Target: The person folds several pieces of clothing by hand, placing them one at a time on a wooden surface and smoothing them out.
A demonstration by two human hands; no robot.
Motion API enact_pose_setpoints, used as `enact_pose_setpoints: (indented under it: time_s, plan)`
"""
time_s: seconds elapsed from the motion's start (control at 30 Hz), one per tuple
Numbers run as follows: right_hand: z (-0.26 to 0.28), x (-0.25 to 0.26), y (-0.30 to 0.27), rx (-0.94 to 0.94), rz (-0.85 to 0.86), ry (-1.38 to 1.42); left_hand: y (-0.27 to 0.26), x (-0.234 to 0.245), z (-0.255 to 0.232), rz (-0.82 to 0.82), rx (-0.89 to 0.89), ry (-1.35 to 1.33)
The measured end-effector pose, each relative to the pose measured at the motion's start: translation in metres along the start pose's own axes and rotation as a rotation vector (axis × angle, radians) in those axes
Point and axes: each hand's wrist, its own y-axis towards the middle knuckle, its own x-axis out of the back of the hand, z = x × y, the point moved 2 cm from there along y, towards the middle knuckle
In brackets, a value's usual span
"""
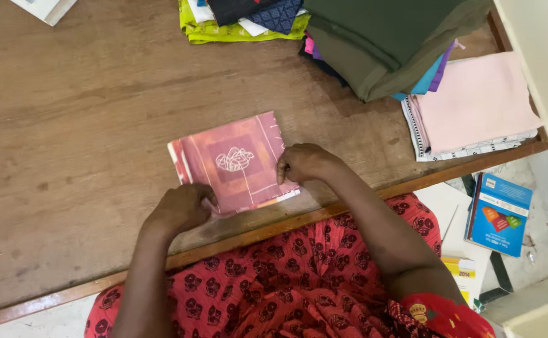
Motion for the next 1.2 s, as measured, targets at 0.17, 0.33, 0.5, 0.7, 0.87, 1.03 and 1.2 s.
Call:
enact_pose_setpoints:
  time_s: [0.17,0.33,0.5,0.7,0.87,1.03,1.2]
  plan:
    - [0.012,-0.003,0.012,0.025,-0.357,0.043,-0.014,0.013,-0.019,-0.250,0.061,0.113]
    - [0.035,-0.051,0.037,0.492,-0.831,0.045,0.013,-0.005,-0.023,-0.611,-0.284,-0.221]
    - [0.040,-0.075,0.056,0.322,-0.803,-0.252,0.040,-0.069,-0.043,-0.614,-0.119,0.163]
    - [0.030,-0.067,0.052,0.320,-0.908,-0.278,0.049,-0.065,-0.032,-0.669,-0.041,0.236]
    - [0.026,-0.065,0.055,0.269,-0.869,-0.227,0.050,-0.059,-0.018,-0.597,0.109,0.304]
    - [0.021,-0.057,0.053,0.232,-0.818,-0.205,0.049,-0.053,-0.009,-0.686,0.097,0.164]
    - [0.019,-0.045,0.055,0.227,-0.850,-0.146,0.050,-0.050,-0.007,-0.715,0.098,0.177]
